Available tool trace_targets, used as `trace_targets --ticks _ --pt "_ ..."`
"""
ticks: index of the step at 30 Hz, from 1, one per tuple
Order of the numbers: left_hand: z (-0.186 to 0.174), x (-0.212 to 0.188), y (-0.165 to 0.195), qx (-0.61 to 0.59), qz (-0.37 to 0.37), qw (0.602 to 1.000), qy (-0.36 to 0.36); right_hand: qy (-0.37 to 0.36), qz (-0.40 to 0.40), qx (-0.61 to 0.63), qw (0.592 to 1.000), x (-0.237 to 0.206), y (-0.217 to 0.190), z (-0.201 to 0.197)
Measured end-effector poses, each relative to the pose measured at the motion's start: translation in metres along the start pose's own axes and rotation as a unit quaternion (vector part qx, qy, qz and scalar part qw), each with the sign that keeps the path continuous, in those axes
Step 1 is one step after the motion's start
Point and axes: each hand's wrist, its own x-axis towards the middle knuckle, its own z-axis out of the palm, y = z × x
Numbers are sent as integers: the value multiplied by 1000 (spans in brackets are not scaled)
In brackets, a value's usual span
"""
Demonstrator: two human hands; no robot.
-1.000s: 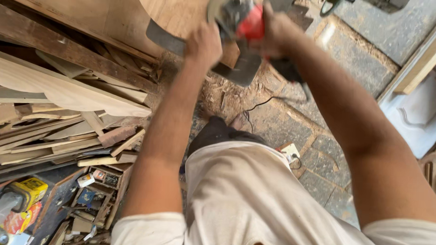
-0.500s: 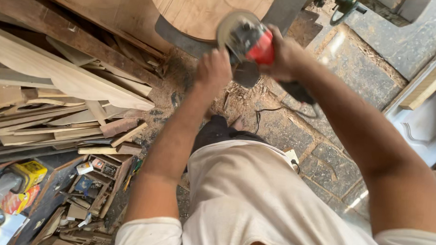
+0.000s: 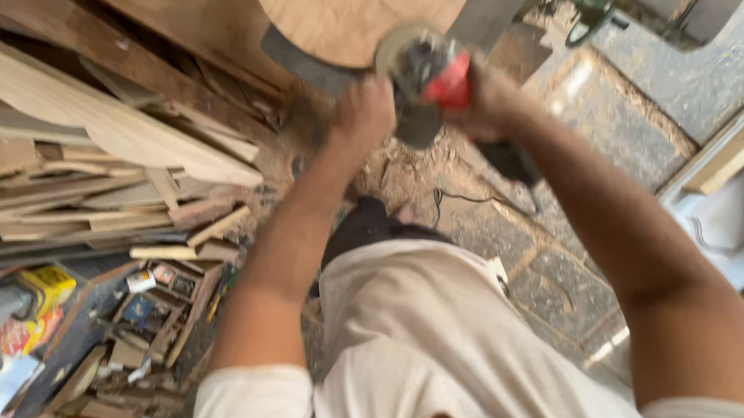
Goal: The person uses an angle grinder to smooth the surface and edges of a round wooden piece. They hold the wood with one hand while operating the tool with the other, moving the grinder along the perimeter and across the face of the wood.
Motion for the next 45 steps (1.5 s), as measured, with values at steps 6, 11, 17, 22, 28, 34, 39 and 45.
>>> trace_targets --ticks 6,11,17,22,28,34,39,45 --pt "-6 106 6 8 -17 1000 3 105 8 -104 989 59 26 -45" --pt "-13 58 40 -23 -125 992 -3 9 92 -60 994 29 8 -34" --pt "-28 17 -1 -91 -212 968 -104 -56 87 -84 991 35 -47 -16" --pt "-50 19 -80 -57 -243 967 -50 -53 26 -61 996 89 -112 0" --pt "-90 32 -132 5 -211 972 -103 0 -44 -81 996 123 -144 9" --pt "-66 47 -65 -32 -105 971 -210 -2 96 7 995 53 -83 -2" --pt "-17 114 0 -100 38 980 -168 44 267 110 956 32 -21 -36" --pt "8 210 39 -54 69 991 -102 217 28 53 974 65 46 -84"
